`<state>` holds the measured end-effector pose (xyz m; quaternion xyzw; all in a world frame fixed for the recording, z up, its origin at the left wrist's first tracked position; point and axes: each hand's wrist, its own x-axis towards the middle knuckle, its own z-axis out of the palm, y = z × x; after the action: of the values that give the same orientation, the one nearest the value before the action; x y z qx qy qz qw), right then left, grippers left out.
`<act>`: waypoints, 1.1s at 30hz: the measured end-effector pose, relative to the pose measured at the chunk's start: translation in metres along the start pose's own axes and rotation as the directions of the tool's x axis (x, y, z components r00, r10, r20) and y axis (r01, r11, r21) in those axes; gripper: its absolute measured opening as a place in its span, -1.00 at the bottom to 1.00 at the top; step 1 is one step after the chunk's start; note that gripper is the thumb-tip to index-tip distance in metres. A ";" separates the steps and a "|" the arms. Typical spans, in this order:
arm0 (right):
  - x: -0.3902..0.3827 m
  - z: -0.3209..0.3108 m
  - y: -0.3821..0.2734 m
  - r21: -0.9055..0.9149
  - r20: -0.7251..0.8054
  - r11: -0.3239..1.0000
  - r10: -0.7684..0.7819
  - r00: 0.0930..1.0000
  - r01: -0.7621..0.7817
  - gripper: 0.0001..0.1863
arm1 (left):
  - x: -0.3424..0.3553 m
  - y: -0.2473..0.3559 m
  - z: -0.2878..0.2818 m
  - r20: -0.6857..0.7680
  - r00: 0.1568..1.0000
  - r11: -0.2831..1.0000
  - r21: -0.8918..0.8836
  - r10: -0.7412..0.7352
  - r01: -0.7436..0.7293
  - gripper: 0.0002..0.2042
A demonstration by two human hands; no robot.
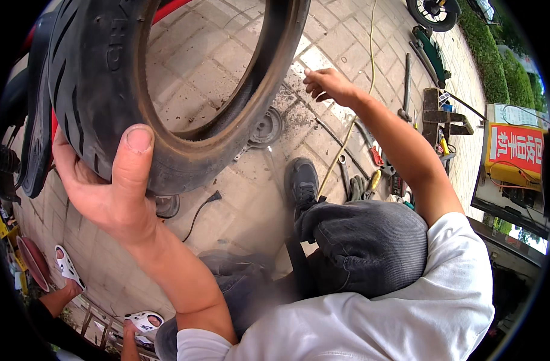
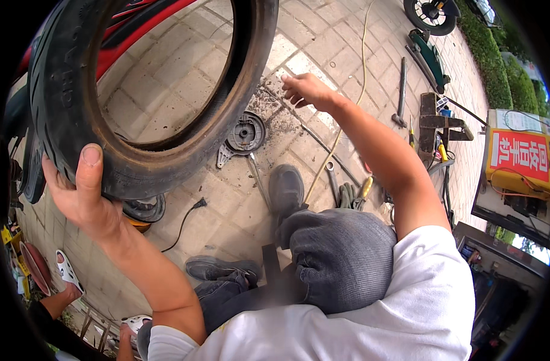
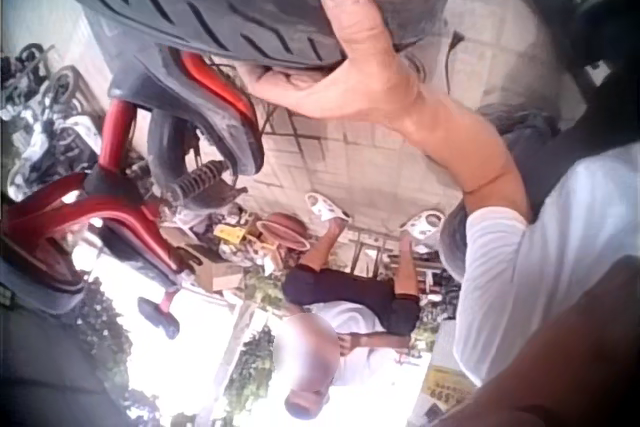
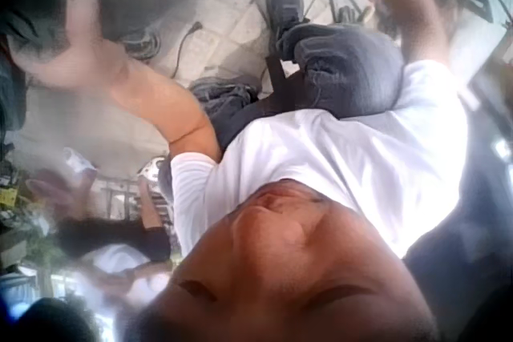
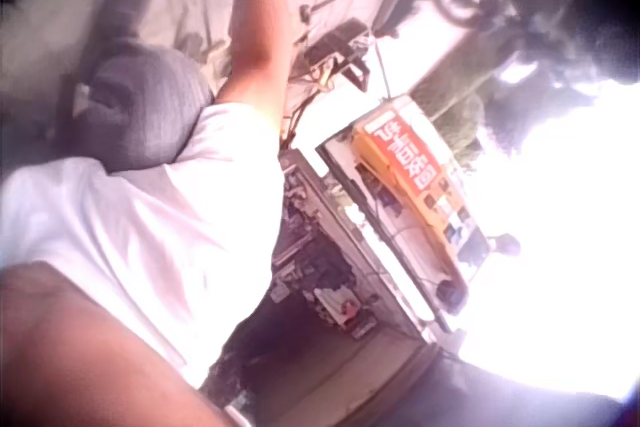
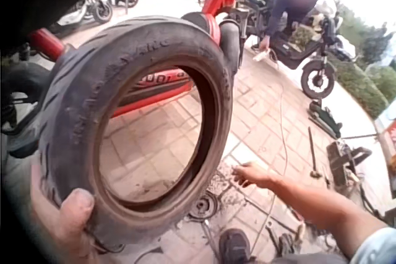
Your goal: The person retrieves a yellow rubber ring and walks to a motorcycle. They place the ring onto a wheel hub, then pick up a tire and inspect it before setting it down. Finally, they pick up a metal hub component and a drill, preparing to work on the hub.
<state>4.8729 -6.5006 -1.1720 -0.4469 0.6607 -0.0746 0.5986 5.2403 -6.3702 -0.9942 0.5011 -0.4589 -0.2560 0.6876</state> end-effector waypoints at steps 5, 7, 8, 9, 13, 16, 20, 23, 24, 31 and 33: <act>-0.004 0.141 0.108 -0.707 0.307 0.677 0.032 0.951 0.205 -0.40 | 0.003 0.012 -0.015 -0.088 0.996 0.979 0.200 -0.030 0.047 -0.24; -0.018 0.170 0.102 -0.666 0.271 0.731 0.051 0.961 0.149 -0.44 | 0.006 0.013 -0.016 -0.099 0.995 0.957 0.285 -0.027 0.054 -0.23; -0.022 0.176 0.099 -0.669 0.234 0.734 0.066 0.970 0.112 -0.46 | 0.006 0.010 -0.014 -0.086 0.996 0.944 0.326 -0.023 0.050 -0.23; -0.026 0.178 0.099 -0.670 0.196 0.739 0.082 0.977 0.073 -0.48 | 0.007 0.006 -0.011 -0.069 0.997 0.930 0.365 -0.021 0.045 -0.24; -0.038 0.161 0.091 -0.557 0.023 0.821 -0.131 0.991 0.122 -0.54 | 0.012 -0.016 0.009 0.080 0.996 0.903 0.425 0.029 -0.060 -0.26; -0.054 0.086 0.022 -0.318 -0.351 0.948 -0.124 0.928 0.006 -0.49 | 0.011 -0.028 0.021 0.094 0.995 0.819 0.568 0.033 -0.081 -0.32; -0.075 -0.054 0.048 -0.557 -0.523 0.813 -0.188 0.831 -0.167 -0.49 | 0.003 -0.050 0.034 0.154 0.988 0.810 0.577 0.021 -0.107 -0.31; -0.086 -0.074 0.067 -0.700 -0.464 0.664 -0.144 0.874 -0.263 -0.44 | 0.001 -0.053 0.036 0.107 0.993 0.766 0.642 -0.046 -0.034 -0.30; -0.086 -0.060 0.081 -0.746 -0.477 0.634 -0.299 0.826 -0.201 -0.43 | 0.001 -0.055 0.034 0.107 0.992 0.764 0.645 -0.062 -0.022 -0.29; -0.012 0.019 0.030 -0.715 -0.075 0.681 -0.300 0.951 0.159 -0.40 | 0.014 -0.059 0.039 0.144 0.989 0.642 0.761 -0.021 -0.097 -0.19; 0.013 0.036 0.014 -0.728 0.065 0.632 -0.323 0.944 0.266 -0.43 | 0.026 -0.057 0.037 0.187 0.982 0.512 0.845 -0.010 -0.155 -0.17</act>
<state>4.8986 -6.4852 -1.2006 -0.7460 0.5744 0.0813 0.3270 5.2248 -6.4293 -1.0346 0.7314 -0.6020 -0.0088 0.3204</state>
